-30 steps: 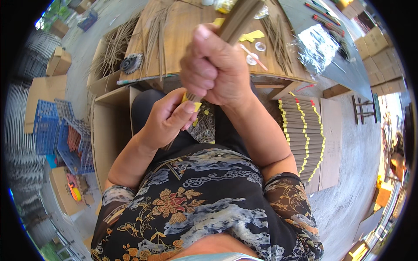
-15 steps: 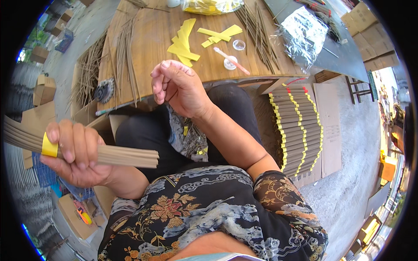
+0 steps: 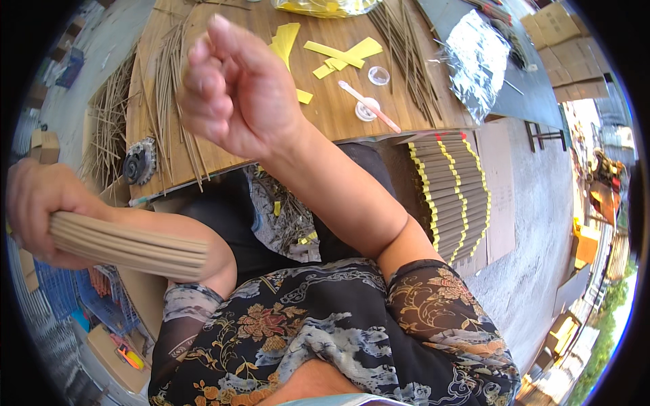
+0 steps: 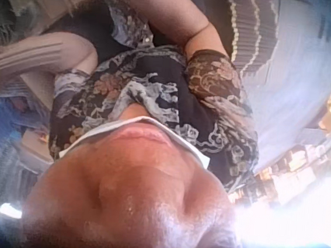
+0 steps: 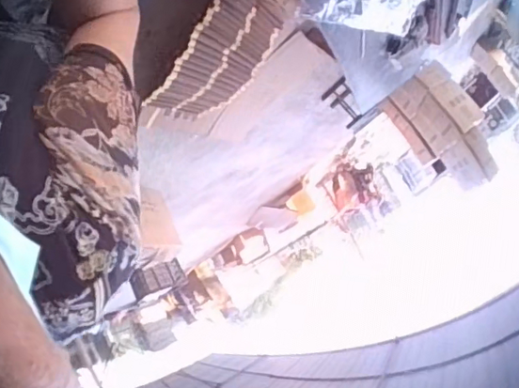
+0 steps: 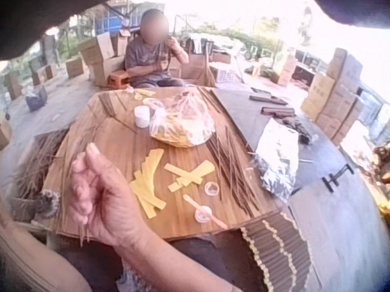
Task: The person gathers bundles of thin sticks, wraps them with yellow paper, and applies glue to secure the wrapping. The person then places the finished bundles onto a cardboard sheet.
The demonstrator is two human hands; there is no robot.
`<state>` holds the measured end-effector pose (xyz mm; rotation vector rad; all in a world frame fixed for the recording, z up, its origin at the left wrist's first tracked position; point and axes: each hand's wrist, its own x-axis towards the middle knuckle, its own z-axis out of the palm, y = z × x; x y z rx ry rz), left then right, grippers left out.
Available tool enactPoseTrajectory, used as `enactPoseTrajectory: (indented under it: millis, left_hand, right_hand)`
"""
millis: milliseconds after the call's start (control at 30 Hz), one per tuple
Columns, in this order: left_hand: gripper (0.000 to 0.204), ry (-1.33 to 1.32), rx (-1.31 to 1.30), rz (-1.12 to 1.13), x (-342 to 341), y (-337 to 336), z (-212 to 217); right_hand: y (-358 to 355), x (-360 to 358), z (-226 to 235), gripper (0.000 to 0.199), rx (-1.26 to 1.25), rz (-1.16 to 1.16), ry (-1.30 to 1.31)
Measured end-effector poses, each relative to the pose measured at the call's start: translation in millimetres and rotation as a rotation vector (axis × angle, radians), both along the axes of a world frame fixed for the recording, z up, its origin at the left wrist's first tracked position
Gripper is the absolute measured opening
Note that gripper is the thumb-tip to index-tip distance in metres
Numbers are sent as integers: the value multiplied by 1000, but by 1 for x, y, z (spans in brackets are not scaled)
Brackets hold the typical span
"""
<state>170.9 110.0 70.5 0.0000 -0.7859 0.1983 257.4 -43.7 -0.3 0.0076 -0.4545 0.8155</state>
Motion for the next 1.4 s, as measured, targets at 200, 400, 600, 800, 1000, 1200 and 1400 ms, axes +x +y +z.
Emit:
enactPoseTrajectory:
  millis: [200,400,600,800,1000,1200,1400]
  left_hand:
    - [6,242,-254,-88,-1,28,-41]
    - [7,532,-382,-160,-17,20,-109]
    - [22,679,22,177,-99,44,-131]
    - [32,728,653,693,-100,0,-86]
    - [35,782,766,594,-89,-48,-83]
    - [35,826,807,517,-80,-68,-85]
    - [33,836,853,501,-72,-82,-93]
  right_hand:
    - [18,18,-21,41,334,274,139]
    - [-22,-38,-90,43,121,410,475]
    - [-124,-78,-65,22,-1055,-91,-283]
    - [-196,-1,-60,29,-1996,-1232,-1125]
    - [-189,20,-85,39,-2359,-733,-1136]
    - [-192,14,-83,25,-1989,-867,-833]
    - [-209,-12,-41,14,-1925,-1039,-1027]
